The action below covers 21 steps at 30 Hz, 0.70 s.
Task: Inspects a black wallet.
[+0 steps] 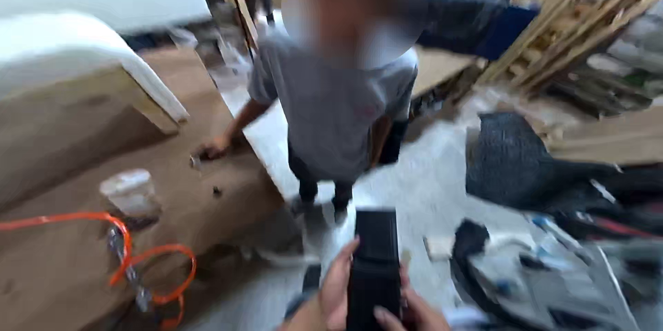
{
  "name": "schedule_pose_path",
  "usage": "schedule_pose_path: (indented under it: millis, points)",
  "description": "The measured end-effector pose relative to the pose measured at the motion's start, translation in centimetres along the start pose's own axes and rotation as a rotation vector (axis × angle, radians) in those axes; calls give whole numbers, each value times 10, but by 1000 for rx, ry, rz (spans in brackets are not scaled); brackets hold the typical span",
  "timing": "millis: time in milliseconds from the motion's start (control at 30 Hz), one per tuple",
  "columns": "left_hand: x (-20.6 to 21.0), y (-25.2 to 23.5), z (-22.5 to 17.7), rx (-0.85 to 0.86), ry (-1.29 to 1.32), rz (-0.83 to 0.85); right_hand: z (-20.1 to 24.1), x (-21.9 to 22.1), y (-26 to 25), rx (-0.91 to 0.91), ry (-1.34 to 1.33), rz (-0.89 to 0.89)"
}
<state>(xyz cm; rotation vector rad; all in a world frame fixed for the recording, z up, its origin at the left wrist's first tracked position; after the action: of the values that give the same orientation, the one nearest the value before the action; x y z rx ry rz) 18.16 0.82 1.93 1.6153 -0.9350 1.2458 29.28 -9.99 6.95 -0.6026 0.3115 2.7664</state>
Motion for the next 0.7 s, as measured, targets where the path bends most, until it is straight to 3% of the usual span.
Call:
schedule_pose_path:
  millis: [100, 167, 300, 433, 600, 700]
  points:
    - [11, 13, 9, -39, 30, 19, 17, -18, 17, -294, 425, -280]
    - [20, 21, 9, -14, -63, 17, 33, -22, 21, -473, 545, -342]
    - [30, 45, 14, 172, -466, -59, 51, -3, 28, -585, 659, -115]
    - [44, 66, 8, 450, -773, -104, 56, -1, 34, -623, 655, -59]
    - [60, 76, 6, 651, -929, -10, 56, -2, 43, -665, 507, -29]
    - [60, 80, 8, 623, -908, -3, 52, -4, 49, -712, 432, -25]
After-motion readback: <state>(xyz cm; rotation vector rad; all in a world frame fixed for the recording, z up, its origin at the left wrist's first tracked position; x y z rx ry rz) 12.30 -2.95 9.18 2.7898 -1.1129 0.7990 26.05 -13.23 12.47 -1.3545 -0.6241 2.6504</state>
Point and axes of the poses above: each hand's wrist, its own y-axis away from the middle knuckle, its own x-axis out of the palm, z = x × y, the point moved 4 cm from there along -y, towards the middle knuckle, and after that the axes turned 1 degree about -x, right-handed, at the moved point
